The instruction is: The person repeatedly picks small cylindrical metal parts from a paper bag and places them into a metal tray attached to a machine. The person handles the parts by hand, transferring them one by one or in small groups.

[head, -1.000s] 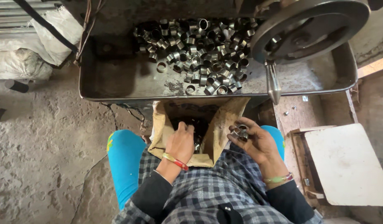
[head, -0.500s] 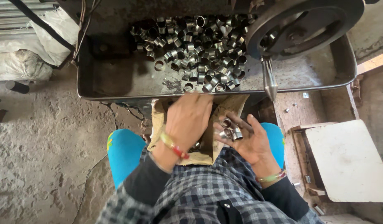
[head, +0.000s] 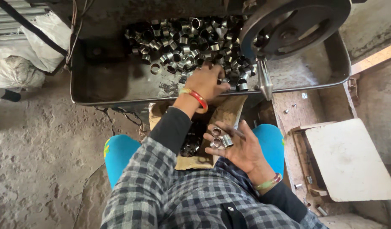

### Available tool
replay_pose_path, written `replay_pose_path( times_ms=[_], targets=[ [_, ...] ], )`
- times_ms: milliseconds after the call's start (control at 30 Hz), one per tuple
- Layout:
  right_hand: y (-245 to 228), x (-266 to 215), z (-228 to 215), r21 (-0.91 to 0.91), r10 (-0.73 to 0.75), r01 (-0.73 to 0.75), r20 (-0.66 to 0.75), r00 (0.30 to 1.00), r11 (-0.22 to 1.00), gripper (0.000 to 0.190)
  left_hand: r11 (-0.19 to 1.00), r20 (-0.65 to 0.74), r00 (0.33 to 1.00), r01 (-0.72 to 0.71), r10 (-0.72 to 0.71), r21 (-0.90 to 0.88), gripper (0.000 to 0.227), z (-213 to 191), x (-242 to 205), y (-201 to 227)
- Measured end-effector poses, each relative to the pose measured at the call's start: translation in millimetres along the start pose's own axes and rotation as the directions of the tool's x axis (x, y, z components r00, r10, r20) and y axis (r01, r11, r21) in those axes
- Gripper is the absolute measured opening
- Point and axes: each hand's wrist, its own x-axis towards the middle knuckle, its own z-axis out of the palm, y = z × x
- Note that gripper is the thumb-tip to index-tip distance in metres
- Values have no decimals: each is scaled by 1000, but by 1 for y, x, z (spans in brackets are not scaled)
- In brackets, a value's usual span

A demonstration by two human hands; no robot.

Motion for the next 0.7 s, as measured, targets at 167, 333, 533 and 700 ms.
replay_pose_path(
  times_ms=[167,333,533,700],
  targets=[
    [0,2,-11,35,18,-22,123,992,999,79,999,44,999,-16,18,-40,41,-15,5,-23],
    [2,3,-25,87,43,-61,198,979,994,77,365,29,977,108,-213,-925,47,-38,-22,-33],
    [8,12,-20,45,78,-88,185,980,995,74,-345,21,960,-80,-278,-935,43,-38,-87,-19],
    [11,19,-17,-51,85,-78,153,985,996,62,-571,112,967,-40,-228,-820,50,-12,-141,-5]
  ],
)
